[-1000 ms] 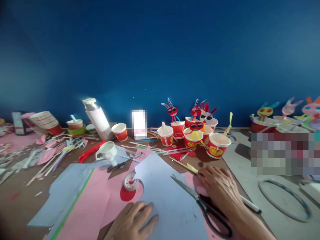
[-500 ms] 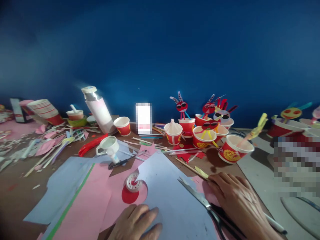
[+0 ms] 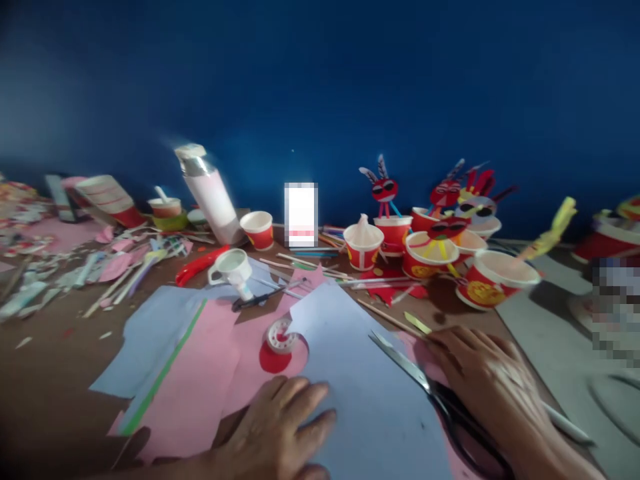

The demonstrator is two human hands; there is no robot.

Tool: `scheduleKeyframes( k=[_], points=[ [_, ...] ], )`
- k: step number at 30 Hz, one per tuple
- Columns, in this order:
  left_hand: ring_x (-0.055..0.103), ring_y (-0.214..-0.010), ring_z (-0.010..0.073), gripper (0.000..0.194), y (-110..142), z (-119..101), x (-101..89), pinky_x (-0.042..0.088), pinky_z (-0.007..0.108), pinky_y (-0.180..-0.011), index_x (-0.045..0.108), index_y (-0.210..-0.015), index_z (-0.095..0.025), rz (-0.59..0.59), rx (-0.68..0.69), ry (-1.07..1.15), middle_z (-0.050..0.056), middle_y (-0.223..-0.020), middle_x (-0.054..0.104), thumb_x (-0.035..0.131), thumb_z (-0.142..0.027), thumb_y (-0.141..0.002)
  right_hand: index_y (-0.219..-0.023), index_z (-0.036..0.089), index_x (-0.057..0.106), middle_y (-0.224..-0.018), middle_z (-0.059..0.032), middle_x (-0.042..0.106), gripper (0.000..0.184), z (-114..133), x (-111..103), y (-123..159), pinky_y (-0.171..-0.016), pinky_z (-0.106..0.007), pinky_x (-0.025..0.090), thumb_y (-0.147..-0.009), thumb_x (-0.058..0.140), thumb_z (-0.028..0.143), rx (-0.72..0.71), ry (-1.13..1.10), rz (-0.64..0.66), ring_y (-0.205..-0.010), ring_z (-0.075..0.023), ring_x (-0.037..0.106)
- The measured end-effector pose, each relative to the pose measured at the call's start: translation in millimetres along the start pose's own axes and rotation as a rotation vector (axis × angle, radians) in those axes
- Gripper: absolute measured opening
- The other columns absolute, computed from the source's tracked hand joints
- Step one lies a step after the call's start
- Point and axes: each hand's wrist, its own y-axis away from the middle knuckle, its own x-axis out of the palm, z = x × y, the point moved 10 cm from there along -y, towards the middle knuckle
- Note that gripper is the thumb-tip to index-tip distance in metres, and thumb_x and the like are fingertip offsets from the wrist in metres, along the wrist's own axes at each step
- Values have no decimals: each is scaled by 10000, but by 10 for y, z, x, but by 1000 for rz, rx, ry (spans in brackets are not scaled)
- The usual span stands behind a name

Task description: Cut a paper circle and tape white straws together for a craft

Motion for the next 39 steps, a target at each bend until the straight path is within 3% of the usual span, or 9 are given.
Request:
scheduleKeyframes(
  k=[3, 8, 20, 26, 31, 39],
  points=[
    [472, -976, 242, 382, 6, 42, -8, 405, 391, -794, 507, -1168, -195, 114, -70, 96, 62, -1156, 544, 502, -424, -863, -949, 237, 649, -995, -44, 680, 258, -7, -41, -36, -834, -378, 377, -888, 450, 389, 36, 12, 101, -937, -233, 608],
    [466, -987, 263, 352, -6, 2, -8, 423, 431, -795, 515, -1167, -193, 186, -91, 185, 85, -1173, 535, 459, -403, -890, -950, 226, 644, -968, -45, 673, 236, 67, -160, -53, -818, -361, 360, -887, 486, 390, 28, 16, 80, -930, -233, 597],
    [444, -1020, 272, 385, -18, -7, 16, 429, 455, -828, 490, -1209, -208, 218, -120, 147, 87, -1187, 518, 415, -433, -905, -956, 236, 657, -952, -47, 676, 268, 207, -193, -41, -821, -390, 385, -903, 444, 389, -30, -63, 63, -960, -253, 596],
    [438, -1034, 255, 387, -6, -13, 16, 400, 423, -879, 465, -1232, -211, 209, -122, 103, 80, -1170, 522, 438, -408, -900, -960, 256, 635, -989, -57, 677, 282, 248, -169, -39, -820, -422, 395, -918, 408, 418, -4, -105, 101, -982, -275, 593],
    [454, -1011, 235, 376, -29, 3, 7, 409, 386, -869, 473, -1200, -178, 214, -110, 94, 84, -1119, 539, 462, -397, -894, -941, 264, 642, -978, -57, 682, 313, 274, -184, -37, -802, -427, 398, -913, 401, 463, -25, -115, 60, -968, -282, 593],
    [459, -1036, 246, 264, -43, -4, -28, 445, 389, -835, 525, -1120, -159, 160, -101, 108, 102, -1151, 542, 474, -279, -890, -968, 233, 649, -974, -61, 678, 216, 480, -307, -16, -813, -387, 405, -896, 471, 331, -129, -179, 22, -917, -235, 608]
  ],
)
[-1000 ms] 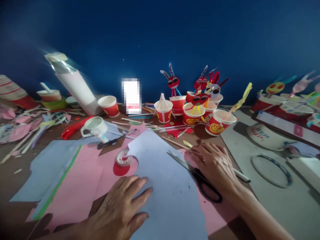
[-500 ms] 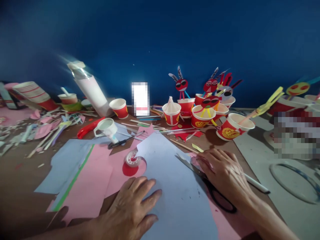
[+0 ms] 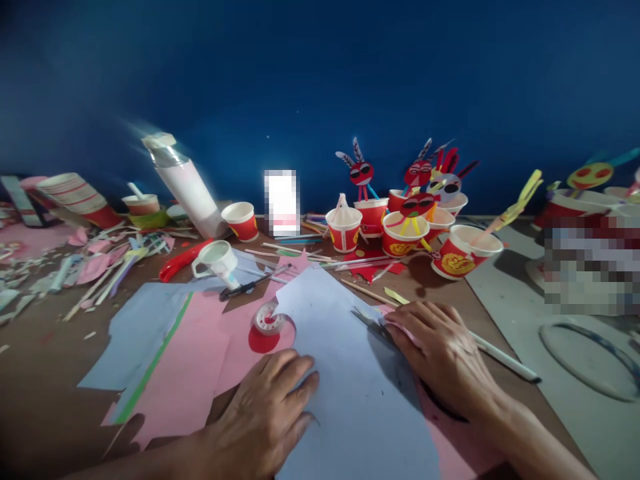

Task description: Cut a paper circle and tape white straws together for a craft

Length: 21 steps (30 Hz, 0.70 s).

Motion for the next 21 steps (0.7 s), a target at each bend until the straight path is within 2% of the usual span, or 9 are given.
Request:
scheduleKeyframes(
  k=[4, 9, 14, 18, 21],
  points=[
    [443, -1079, 246, 221, -7, -20, -39, 438, 390, -854, 544, -1082, -148, -45, 42, 17, 90, -1206, 537, 477, -234, -889, -948, 217, 653, -954, -58, 682, 199, 73, 21, 8, -788, -365, 408, -887, 486, 306, -55, -30, 16, -895, -219, 615],
    [491, -945, 208, 120, -16, -11, -40, 427, 359, -802, 579, -951, -171, -48, 74, 58, 70, -1044, 586, 479, -202, -892, -952, 223, 640, -930, -51, 683, 162, 148, -20, 7, -798, -364, 402, -883, 510, 290, -99, -54, -14, -883, -209, 615],
    [473, -901, 198, 189, -32, 35, -26, 413, 348, -773, 542, -1064, -185, 6, 11, 71, 43, -984, 571, 510, -241, -886, -945, 226, 640, -921, -44, 685, 155, 172, -17, 7, -802, -372, 406, -884, 512, 288, -98, -77, 10, -874, -206, 619],
    [460, -909, 190, 136, -37, 31, -37, 405, 334, -770, 570, -981, -199, 12, 15, 50, 34, -1007, 547, 489, -267, -896, -954, 247, 638, -938, -42, 692, 163, 153, 5, 40, -802, -395, 411, -866, 523, 324, -130, -74, -20, -882, -232, 624],
    [460, -897, 189, 174, -27, 26, -41, 401, 335, -750, 589, -950, -199, -8, 43, 29, 40, -1006, 545, 457, -306, -910, -942, 259, 649, -948, -41, 697, 163, 128, 36, 64, -798, -401, 418, -859, 527, 327, -147, -77, -41, -894, -247, 629]
  ],
)
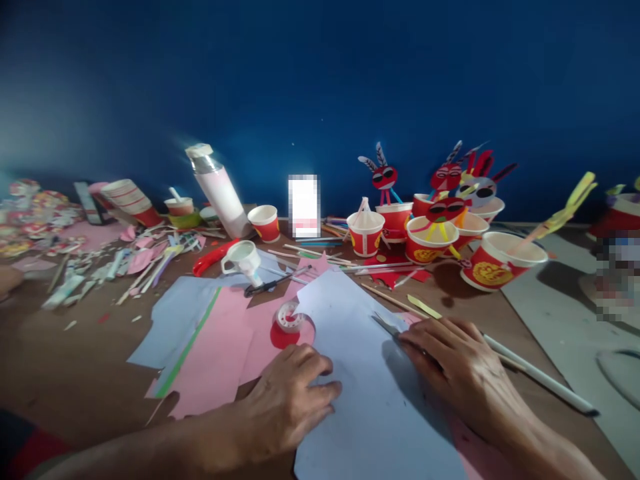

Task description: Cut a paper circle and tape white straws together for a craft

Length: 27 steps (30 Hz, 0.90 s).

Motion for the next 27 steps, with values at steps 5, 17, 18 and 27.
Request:
scheduleKeyframes(
  k=[5, 17, 18, 27],
  points=[
    [448, -999, 214, 276, 17, -5, -4, 413, 348, -795, 617, -955, -196, -3, 25, 34, 58, -1166, 522, 522, -439, -864, -949, 268, 653, -940, -24, 697, 165, -22, 39, 22, -789, -410, 424, -848, 536, 326, -10, 0, -11, -887, -243, 627],
    [482, -954, 186, 184, -14, 0, 0, 409, 312, -777, 555, -859, -171, 61, 48, 69, 35, -1031, 599, 495, -341, -895, -933, 277, 670, -922, -28, 699, 177, -49, 91, 48, -809, -430, 436, -844, 529, 337, 2, -24, 12, -866, -248, 636],
    [482, -943, 186, 176, -19, -7, -5, 408, 311, -769, 548, -869, -170, 65, 44, 65, 38, -1004, 598, 492, -335, -897, -927, 279, 673, -918, -26, 700, 179, -48, 91, 46, -809, -428, 438, -845, 525, 335, 3, -21, 13, -859, -245, 640],
    [508, -943, 210, 296, 0, 31, -15, 435, 345, -793, 562, -1035, -176, 6, -3, 102, 61, -1072, 578, 481, -415, -881, -939, 267, 667, -943, -29, 697, 190, -39, 99, 43, -835, -434, 412, -861, 512, 345, -1, -13, 26, -887, -243, 627]
  ],
)
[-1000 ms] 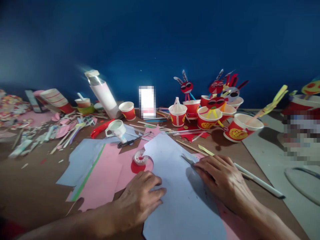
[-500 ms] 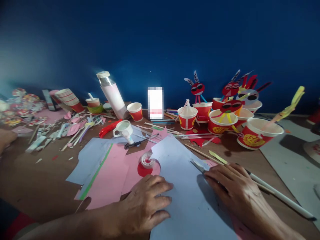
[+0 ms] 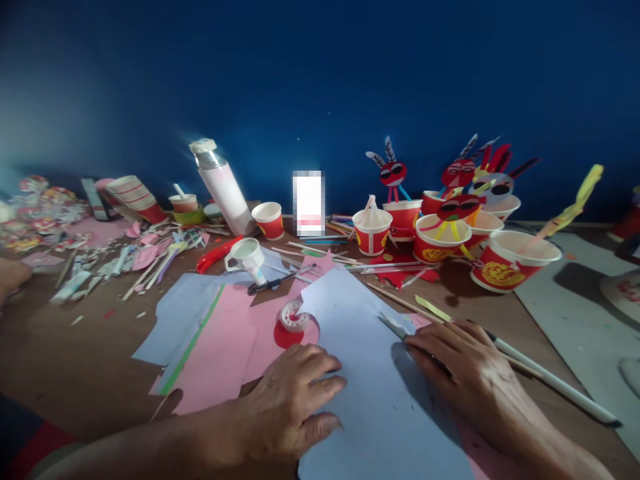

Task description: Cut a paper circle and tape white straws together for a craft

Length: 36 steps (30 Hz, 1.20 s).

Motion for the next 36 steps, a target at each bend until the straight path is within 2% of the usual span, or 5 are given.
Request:
scheduleKeyframes(
  k=[9, 14, 20, 29, 36],
  points=[
    [525, -1053, 219, 333, 42, 134, -419, 450, 368, -907, 517, -1184, -153, -66, -53, 35, 105, -1196, 547, 490, -294, -883, -936, 245, 656, -930, -40, 697, 152, 51, -54, -61, -810, -397, 424, -864, 525, 272, 41, -18, 41, -889, -240, 623],
    [572, -918, 163, 197, 273, 403, -723, 465, 313, -830, 626, -936, -172, -199, -146, -27, 49, -976, 636, 435, -139, -897, -929, 238, 644, -906, -41, 697, 119, 94, -86, -58, -816, -383, 402, -860, 551, 265, 11, -15, -3, -858, -227, 622],
    [576, -845, 178, 189, 556, 658, -623, 483, 335, -766, 630, -908, -165, -237, -238, -160, 62, -900, 642, 446, -132, -881, -942, 226, 627, -918, -39, 682, 138, 133, -100, -55, -798, -380, 385, -883, 519, 288, -22, -19, -34, -860, -218, 608],
    [492, -1175, 249, 522, 394, 969, -566, 431, 440, -977, 432, -1279, -271, -238, -435, -65, 63, -1262, 544, 621, -265, -792, -946, 244, 623, -915, -20, 675, 109, 88, -53, -39, -808, -378, 390, -873, 545, 263, -9, -4, -31, -867, -210, 594],
    [465, -1196, 257, 617, 311, 996, -483, 416, 437, -984, 381, -1304, -275, -227, -437, -65, 71, -1303, 501, 661, -305, -755, -924, 222, 628, -900, -31, 675, 115, 113, -87, -53, -810, -380, 396, -882, 529, 264, -8, -11, -22, -858, -209, 605]
  ],
)
